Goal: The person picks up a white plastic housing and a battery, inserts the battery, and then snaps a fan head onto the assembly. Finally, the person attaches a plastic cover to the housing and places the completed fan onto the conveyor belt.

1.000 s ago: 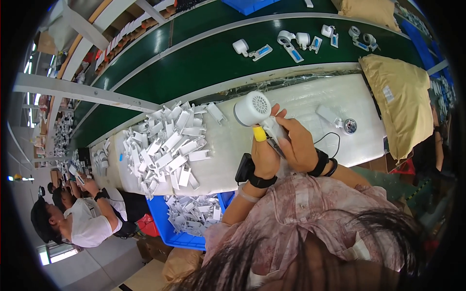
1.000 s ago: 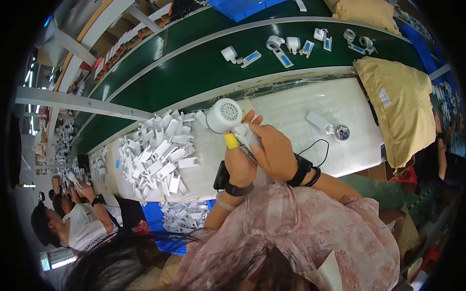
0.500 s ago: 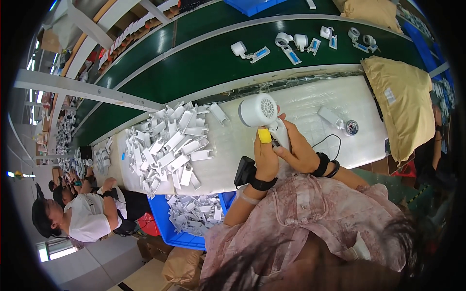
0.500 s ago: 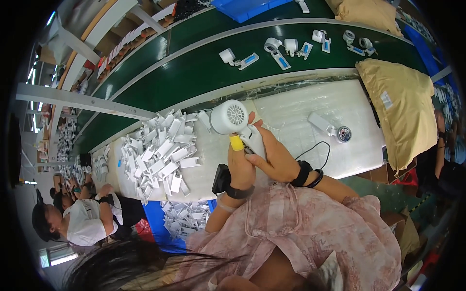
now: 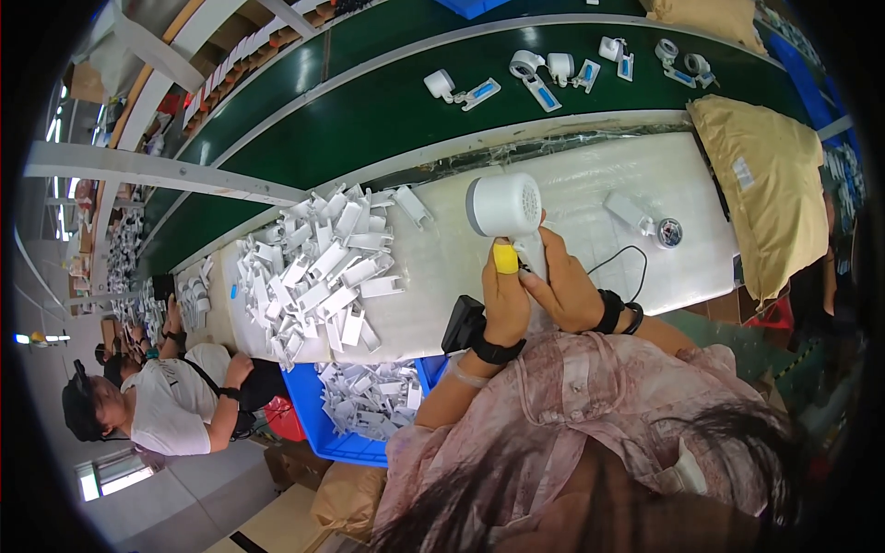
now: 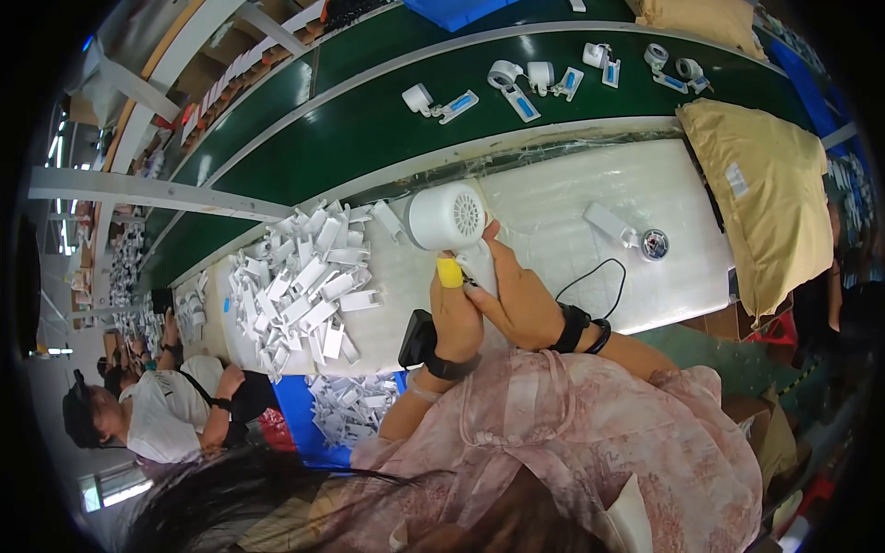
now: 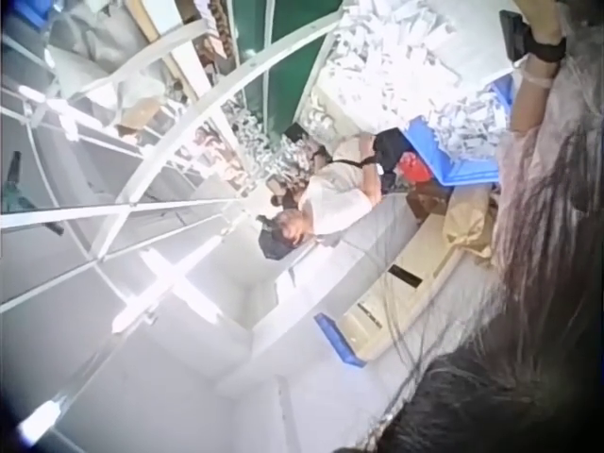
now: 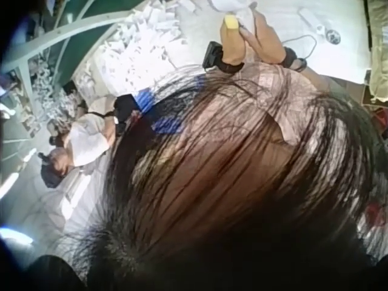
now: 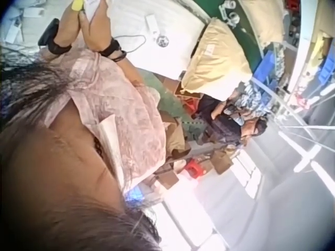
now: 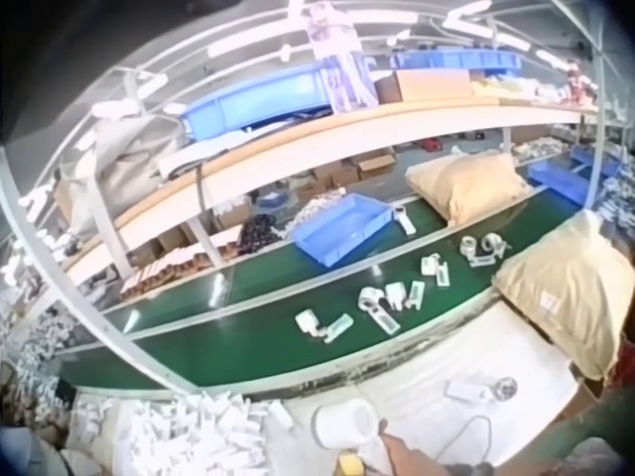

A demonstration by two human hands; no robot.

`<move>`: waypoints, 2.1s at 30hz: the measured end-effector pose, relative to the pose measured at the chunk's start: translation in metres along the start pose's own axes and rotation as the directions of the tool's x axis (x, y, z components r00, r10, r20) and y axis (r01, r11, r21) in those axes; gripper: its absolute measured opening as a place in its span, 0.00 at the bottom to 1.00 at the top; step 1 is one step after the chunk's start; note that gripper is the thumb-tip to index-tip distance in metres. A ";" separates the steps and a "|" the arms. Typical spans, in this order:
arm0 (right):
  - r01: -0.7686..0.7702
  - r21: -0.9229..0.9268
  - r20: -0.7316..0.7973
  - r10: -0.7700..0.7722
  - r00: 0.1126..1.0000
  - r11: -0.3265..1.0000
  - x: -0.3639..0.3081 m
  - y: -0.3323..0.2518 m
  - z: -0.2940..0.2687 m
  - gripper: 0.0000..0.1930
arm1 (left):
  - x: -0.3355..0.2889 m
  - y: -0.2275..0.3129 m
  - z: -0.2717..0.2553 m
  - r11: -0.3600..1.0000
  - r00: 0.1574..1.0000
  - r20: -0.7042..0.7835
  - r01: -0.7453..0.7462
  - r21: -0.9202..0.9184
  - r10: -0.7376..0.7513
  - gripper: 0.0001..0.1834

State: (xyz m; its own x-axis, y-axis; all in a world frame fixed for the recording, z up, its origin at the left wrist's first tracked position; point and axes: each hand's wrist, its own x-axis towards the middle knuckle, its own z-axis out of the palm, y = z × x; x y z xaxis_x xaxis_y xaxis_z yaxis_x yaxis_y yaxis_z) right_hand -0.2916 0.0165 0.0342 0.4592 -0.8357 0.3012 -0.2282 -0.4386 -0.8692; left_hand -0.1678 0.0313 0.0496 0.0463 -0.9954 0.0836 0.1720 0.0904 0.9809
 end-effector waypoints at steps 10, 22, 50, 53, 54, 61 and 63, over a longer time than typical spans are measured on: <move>-0.074 -0.049 0.019 0.075 0.997 0.996 0.005 0.006 -0.004 0.35 | 0.006 -0.001 -0.009 0.888 0.996 0.085 0.069 -0.455 -0.034 0.30; 0.021 -0.256 0.049 -0.009 0.999 0.967 0.010 0.007 -0.005 0.33 | 0.008 0.003 -0.018 0.982 0.985 -0.122 0.106 -0.159 -0.126 0.23; -0.136 0.069 0.077 0.131 0.988 0.988 0.003 0.016 -0.014 0.25 | 0.008 -0.017 -0.019 0.899 0.982 0.065 0.187 -0.396 -0.176 0.20; -0.257 0.286 0.151 0.221 0.963 0.923 0.008 0.009 -0.021 0.25 | 0.012 -0.009 -0.017 0.904 0.974 0.079 0.228 -0.363 -0.214 0.21; -0.335 0.410 0.200 0.274 0.941 0.849 0.009 0.006 -0.023 0.25 | 0.013 -0.004 -0.015 0.878 0.955 0.093 0.295 -0.377 -0.281 0.23; -0.444 0.879 0.403 0.227 0.887 0.173 0.013 0.031 -0.020 0.22 | 0.012 0.019 0.014 0.962 0.961 0.073 0.269 -0.054 -0.265 0.33; -0.456 0.875 0.407 0.258 0.876 0.166 0.014 0.037 -0.018 0.24 | 0.010 0.012 0.017 0.979 0.978 0.047 0.203 -0.001 -0.203 0.34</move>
State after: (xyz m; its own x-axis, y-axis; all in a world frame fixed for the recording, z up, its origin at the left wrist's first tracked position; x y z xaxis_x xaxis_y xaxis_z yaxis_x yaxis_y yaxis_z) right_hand -0.3091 -0.0172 0.0129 0.6934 -0.7105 -0.1200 0.5036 0.5969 -0.6246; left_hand -0.1820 0.0215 0.0653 -0.0355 -0.9934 -0.1087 0.1789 -0.1134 0.9773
